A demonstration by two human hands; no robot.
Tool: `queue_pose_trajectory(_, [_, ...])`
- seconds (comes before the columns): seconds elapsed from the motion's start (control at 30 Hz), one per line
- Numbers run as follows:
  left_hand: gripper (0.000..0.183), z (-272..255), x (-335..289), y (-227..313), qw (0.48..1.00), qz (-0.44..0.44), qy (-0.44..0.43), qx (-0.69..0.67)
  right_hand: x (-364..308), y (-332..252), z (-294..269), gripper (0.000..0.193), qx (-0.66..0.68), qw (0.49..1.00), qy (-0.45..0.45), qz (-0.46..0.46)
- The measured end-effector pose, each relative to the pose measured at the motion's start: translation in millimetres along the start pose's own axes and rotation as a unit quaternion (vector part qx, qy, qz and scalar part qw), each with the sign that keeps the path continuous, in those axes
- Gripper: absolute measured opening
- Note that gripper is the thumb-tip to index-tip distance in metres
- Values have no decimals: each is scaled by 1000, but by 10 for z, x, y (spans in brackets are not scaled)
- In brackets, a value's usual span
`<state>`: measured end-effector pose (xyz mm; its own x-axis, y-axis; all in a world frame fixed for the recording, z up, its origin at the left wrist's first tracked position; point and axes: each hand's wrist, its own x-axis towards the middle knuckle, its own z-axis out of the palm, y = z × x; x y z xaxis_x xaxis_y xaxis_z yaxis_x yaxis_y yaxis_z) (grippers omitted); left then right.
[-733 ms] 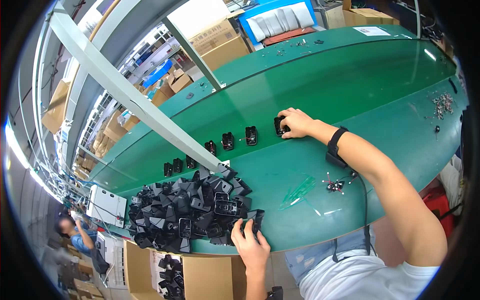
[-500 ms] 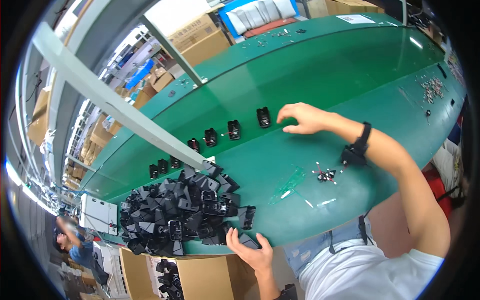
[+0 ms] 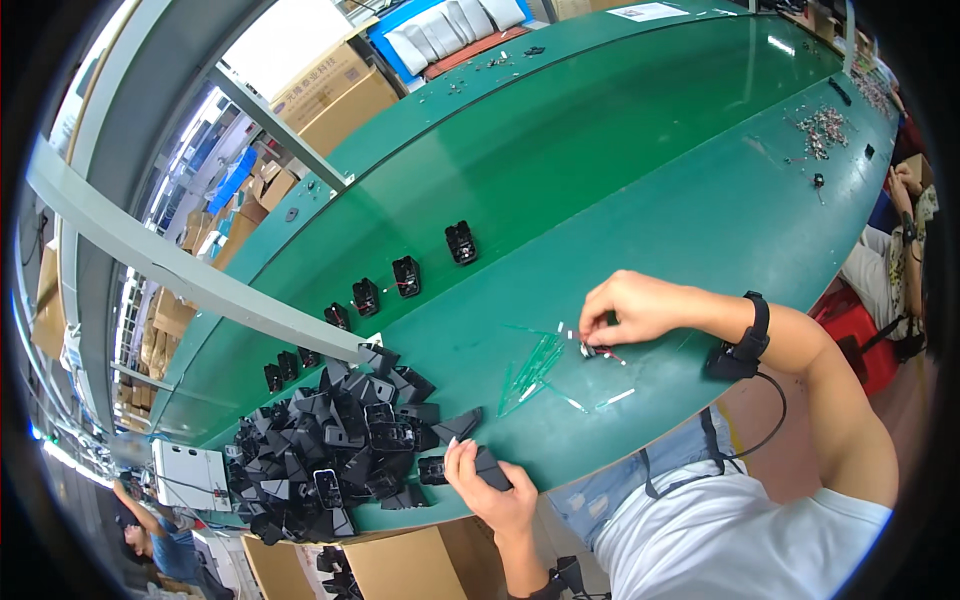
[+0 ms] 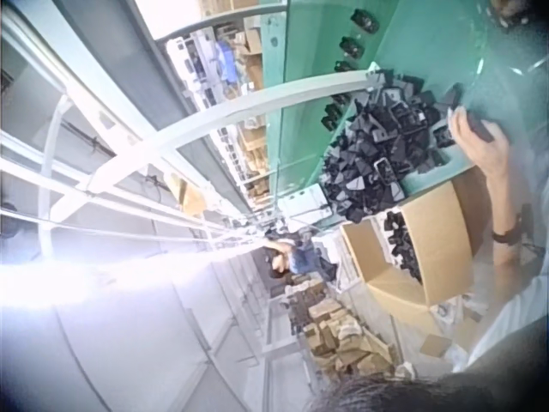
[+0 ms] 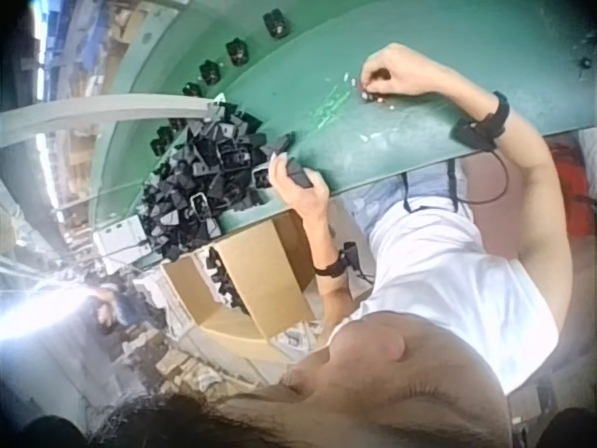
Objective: The person assembles small black electronic devices at a green workbench in a factory setting. They pick up black plastic housings and small circuit boards, insert the boards into the housings, and place the completed units in a row on the table. The process is repetitive, involving handling components one at a time.
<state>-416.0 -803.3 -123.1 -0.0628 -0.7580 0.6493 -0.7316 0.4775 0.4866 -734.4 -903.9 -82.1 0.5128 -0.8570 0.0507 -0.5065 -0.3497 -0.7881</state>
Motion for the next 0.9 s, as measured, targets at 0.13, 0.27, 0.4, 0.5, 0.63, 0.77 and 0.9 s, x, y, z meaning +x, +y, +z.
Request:
queue_pose_trajectory(0.13, [47,154,319,206,994,-21,-10,-109,70,-15,-63,14,133,989,69,7])
queue_pose_trajectory(0.27, [43,486,756,256,937,-82,-207,-270,59,83,37,15,191,973,123,50])
queue_pose_trajectory(0.4, [48,901,1097,374,924,-68,-312,-209,24,43,112,14,253,956,134,61])
queue_pose_trajectory(0.5, [26,1097,1172,327,932,-53,-284,-220,31,97,139,13,263,955,125,58])
queue_pose_trajectory(0.63, [22,1149,1122,233,949,2,-243,-203,-35,230,98,12,309,943,113,49])
queue_pose_trajectory(0.77, [38,1122,1173,154,964,-55,-251,-74,-51,227,24,9,351,916,185,53])
queue_pose_trajectory(0.9, [56,1009,1233,322,977,45,-187,-97,-28,197,80,11,382,897,222,-16])
